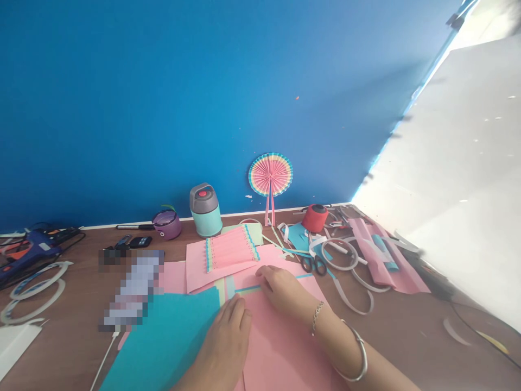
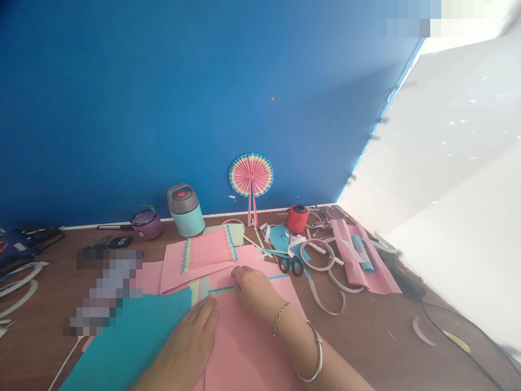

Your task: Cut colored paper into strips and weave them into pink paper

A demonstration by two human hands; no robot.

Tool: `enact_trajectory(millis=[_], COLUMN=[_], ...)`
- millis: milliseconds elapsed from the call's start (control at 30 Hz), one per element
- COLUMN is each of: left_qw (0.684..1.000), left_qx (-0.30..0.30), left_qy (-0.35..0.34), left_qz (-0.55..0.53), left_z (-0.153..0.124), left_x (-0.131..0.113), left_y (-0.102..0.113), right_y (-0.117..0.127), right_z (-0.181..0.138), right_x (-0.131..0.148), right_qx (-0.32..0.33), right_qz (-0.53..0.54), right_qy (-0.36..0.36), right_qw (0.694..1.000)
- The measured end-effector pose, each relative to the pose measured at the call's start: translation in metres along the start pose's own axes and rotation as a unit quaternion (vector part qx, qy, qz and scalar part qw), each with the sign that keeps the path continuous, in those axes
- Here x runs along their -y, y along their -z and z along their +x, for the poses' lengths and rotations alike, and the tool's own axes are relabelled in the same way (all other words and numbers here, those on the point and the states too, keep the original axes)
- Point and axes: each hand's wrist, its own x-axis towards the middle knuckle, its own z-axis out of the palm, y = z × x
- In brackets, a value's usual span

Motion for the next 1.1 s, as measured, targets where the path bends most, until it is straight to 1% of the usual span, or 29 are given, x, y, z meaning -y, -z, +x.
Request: enact_trajectory(millis=[300, 500, 600, 700, 833, 1000, 1100], left_qw=[1.000, 1.000, 1.000, 1.000, 0.999, 1.000, 1.000], left_qx=[0.004, -0.012, -0.004, 0.002, -0.005, -0.001, -0.003], left_qy=[-0.009, 0.000, -0.006, -0.021, -0.029, -0.022, -0.024], left_qz=[0.024, -0.003, 0.001, 0.018, 0.019, -0.001, -0.002], left_z=[0.000, -0.001, 0.000, 0.001, 0.000, -0.002, -0.004], left_x=[-0.001, 0.000, 0.000, 0.001, 0.002, 0.003, 0.003], left_y=[0.002, -0.003, -0.002, 0.000, 0.002, -0.002, -0.006], right_y=[-0.002, 0.003, 0.006, 0.007, 0.009, 0.019, 0.022], right_z=[0.000, -0.001, 0.000, 0.002, 0.002, -0.001, -0.001], right_x=[0.003, 0.001, -0.009, -0.022, -0.036, -0.040, -0.040], right_qx=[0.007, -0.021, -0.028, -0.032, -0.014, 0.001, 0.005], right_qz=[-0.027, -0.024, -0.002, 0.036, 0.091, 0.137, 0.140], right_qy=[-0.008, -0.029, -0.051, -0.053, -0.058, -0.059, -0.070], right_qw=[1.000, 0.999, 0.998, 0.997, 0.994, 0.989, 0.988])
